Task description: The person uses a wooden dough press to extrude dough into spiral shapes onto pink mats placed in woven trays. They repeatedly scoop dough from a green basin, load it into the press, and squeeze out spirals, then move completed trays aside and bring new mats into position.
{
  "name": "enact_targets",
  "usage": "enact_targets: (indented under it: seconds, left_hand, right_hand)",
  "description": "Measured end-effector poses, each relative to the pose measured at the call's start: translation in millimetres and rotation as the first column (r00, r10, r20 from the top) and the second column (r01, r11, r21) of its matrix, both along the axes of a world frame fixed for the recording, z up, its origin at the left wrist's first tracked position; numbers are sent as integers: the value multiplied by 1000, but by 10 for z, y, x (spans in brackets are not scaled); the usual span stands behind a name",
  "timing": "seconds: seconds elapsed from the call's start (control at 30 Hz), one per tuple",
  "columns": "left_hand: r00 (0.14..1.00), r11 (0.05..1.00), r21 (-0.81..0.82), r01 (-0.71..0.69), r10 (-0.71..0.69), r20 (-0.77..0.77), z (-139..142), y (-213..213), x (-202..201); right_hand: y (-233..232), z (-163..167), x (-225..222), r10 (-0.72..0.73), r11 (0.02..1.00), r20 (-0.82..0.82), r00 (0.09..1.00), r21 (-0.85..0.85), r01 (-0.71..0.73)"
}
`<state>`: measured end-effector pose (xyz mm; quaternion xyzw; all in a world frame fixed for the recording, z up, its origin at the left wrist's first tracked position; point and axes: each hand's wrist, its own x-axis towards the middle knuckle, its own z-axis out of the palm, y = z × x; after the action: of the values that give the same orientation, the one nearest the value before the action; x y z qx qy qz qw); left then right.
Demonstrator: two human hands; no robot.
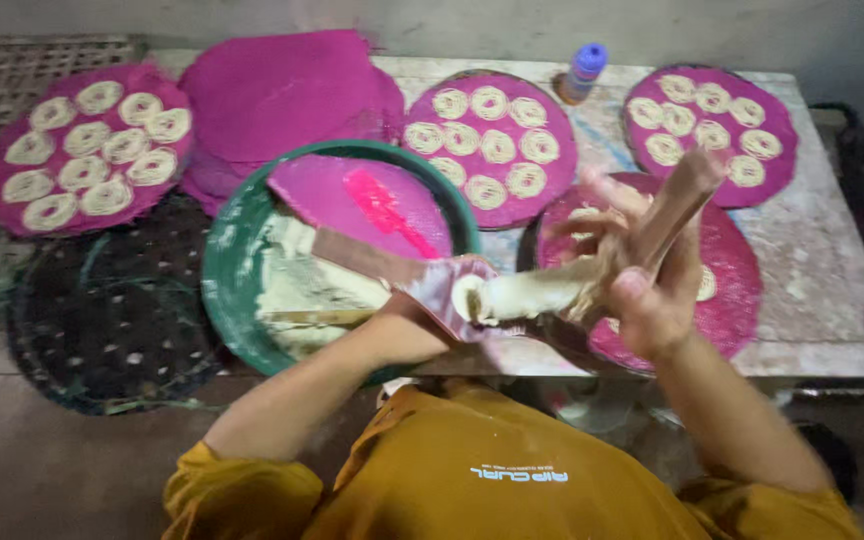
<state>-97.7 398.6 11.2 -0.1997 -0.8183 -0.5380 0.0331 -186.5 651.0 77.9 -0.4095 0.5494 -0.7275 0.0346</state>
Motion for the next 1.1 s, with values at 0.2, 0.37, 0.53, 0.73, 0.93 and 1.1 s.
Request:
enact_targets:
  seconds: [0.2,0.37,0.53,0.73,0.93,1.1]
  left_hand:
    - [995,992,-97,84,-79,54,-110,1615,-383]
    - [986,986,-92,136,-144,-79,-718,2849,-755]
    - [962,978,53,202,-208,175,-646,3364,-1379]
    - [988,901,-432,39,31,153,-225,3744,-1714]
    - [817,815,66,-576,569,100,-1025,3500,-1830]
    - [646,659,340,-671,294,704,-2014,3850,-1533]
  right_hand:
    - [1607,14,-191,57,963,-840,540,189,193]
    - [2541,-136,-349,6,914,-558,830,340,222]
    - [3614,-143,-752,48,869,-273,961,485,94]
    - [4407,-704,-1061,305,666,572,762,444,-600]
    - [4725,-1019,-896,208,923,633,745,124,-363]
    - [4780,-901,-1022,106,982,691,715,39,-183]
